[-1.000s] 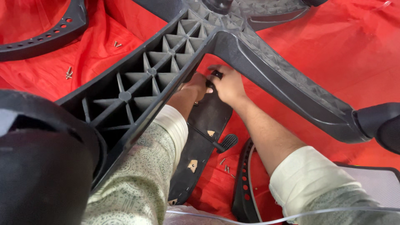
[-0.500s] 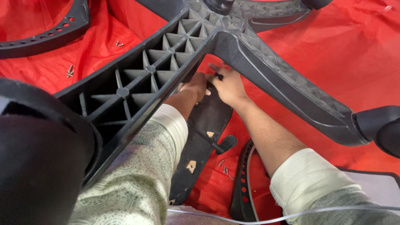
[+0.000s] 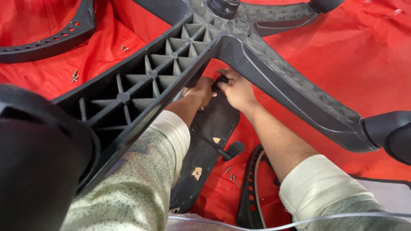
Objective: The person uses a screwdriver to tighten screws on the underside of an office chair seat, securing the gas lift column to the seat base. The person then repositions the chair and continues tightening additional screws on the base.
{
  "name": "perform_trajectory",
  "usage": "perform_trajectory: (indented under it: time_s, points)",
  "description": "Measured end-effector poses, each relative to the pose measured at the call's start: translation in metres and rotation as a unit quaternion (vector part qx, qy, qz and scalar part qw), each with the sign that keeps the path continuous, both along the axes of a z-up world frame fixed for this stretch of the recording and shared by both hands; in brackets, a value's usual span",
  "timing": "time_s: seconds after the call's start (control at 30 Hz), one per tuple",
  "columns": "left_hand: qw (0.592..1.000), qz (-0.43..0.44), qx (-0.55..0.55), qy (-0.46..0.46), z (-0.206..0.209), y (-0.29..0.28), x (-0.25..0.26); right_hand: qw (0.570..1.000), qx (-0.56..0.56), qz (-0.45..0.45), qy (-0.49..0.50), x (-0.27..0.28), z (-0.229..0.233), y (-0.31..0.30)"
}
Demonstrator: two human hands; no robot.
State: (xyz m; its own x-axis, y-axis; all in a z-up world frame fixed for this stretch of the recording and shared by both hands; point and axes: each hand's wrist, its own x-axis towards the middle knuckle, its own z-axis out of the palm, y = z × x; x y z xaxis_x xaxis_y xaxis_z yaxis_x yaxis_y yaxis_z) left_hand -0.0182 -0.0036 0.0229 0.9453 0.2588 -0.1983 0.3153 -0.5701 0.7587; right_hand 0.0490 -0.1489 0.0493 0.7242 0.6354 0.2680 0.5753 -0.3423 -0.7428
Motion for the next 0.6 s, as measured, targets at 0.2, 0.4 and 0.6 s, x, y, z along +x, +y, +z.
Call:
perform_trajectory:
  time_s: [0.2, 0.4, 0.6]
  points:
    - [1.0, 0.016, -0.011, -0.002, -0.002, -0.003, 0.004, 0.99, -0.111, -0.084, -0.019, -0.011, 0.013, 0.004]
    - [0.999, 0.025, -0.018, -0.014, -0.003, -0.001, 0.003, 0.995, -0.044, -0.077, 0.047, -0.011, 0.011, 0.009]
    - [1.0, 0.013, 0.003, -0.003, -0.009, 0.001, 0.005, 0.999, -0.031, -0.041, -0.009, -0.012, 0.005, 0.009]
